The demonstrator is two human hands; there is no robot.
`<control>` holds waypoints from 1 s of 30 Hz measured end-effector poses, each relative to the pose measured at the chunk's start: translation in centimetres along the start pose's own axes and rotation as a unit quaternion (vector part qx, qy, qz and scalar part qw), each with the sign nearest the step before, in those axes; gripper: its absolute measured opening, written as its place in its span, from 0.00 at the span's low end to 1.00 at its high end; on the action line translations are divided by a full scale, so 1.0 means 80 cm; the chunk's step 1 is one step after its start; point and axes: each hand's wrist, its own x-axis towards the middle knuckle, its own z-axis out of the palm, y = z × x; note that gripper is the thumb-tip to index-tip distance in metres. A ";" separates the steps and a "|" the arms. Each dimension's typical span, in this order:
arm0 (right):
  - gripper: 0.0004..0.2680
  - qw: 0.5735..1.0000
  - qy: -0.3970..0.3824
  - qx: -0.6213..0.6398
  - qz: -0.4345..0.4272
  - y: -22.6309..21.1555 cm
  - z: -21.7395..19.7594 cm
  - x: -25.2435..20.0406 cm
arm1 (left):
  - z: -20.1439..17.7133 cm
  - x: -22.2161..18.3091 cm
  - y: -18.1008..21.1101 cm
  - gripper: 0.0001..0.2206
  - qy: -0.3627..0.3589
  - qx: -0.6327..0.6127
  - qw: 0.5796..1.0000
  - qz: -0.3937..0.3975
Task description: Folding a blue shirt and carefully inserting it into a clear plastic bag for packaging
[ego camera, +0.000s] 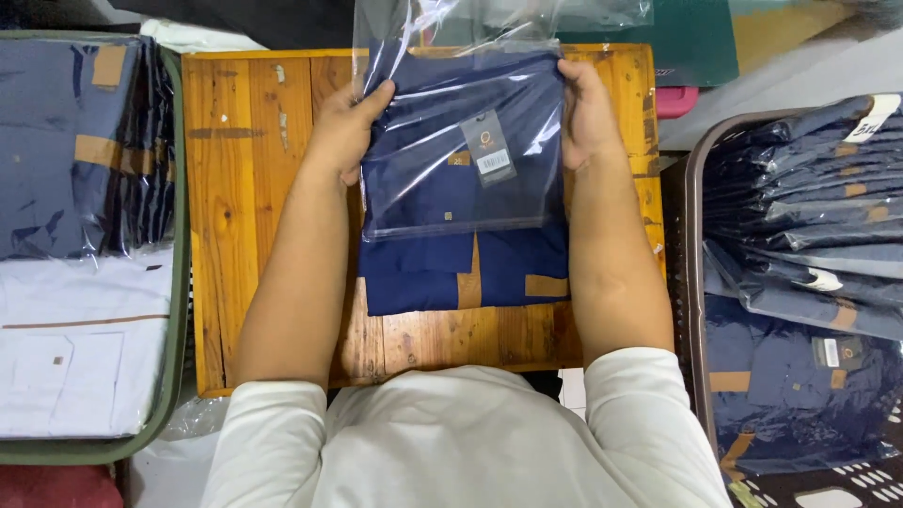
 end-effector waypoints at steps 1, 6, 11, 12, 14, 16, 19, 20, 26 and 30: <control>0.10 0.994 0.020 -0.107 0.012 -0.012 0.018 -0.018 | -0.003 0.012 -0.010 0.21 -0.013 -0.037 0.999 0.009; 0.16 0.930 0.100 -0.353 -0.016 -0.022 0.027 -0.036 | -0.007 0.027 -0.027 0.15 -0.044 -0.066 0.996 0.052; 0.18 0.967 -0.013 -0.250 -0.052 -0.014 0.004 -0.022 | 0.006 0.002 0.000 0.31 0.014 0.049 0.999 0.008; 0.18 0.967 -0.012 -0.249 -0.051 -0.006 -0.007 -0.011 | 0.007 0.000 0.003 0.31 0.013 0.050 0.999 0.007; 0.23 0.984 -0.109 -0.110 -0.089 0.008 -0.028 0.011 | 0.009 -0.005 0.009 0.27 0.020 0.079 0.997 -0.008; 0.22 0.984 -0.111 -0.102 -0.090 0.010 -0.030 0.006 | 0.005 0.011 -0.008 0.25 -0.013 -0.020 1.000 -0.012; 0.25 0.987 -0.113 -0.080 -0.083 0.014 -0.034 0.005 | -0.006 0.031 -0.028 0.23 -0.064 -0.163 0.984 -0.021; 0.29 0.989 -0.112 -0.066 -0.074 0.016 -0.037 0.005 | -0.010 0.036 -0.036 0.23 -0.082 -0.207 0.975 -0.027; 0.24 0.950 -0.219 -0.187 -0.121 0.007 -0.046 -0.004 | -0.033 0.070 -0.083 0.25 -0.276 -0.319 0.907 -0.016; 0.35 0.970 -0.069 -0.228 -0.057 0.009 -0.035 -0.019 | -0.029 0.038 -0.051 0.21 -0.163 -0.240 0.957 -0.031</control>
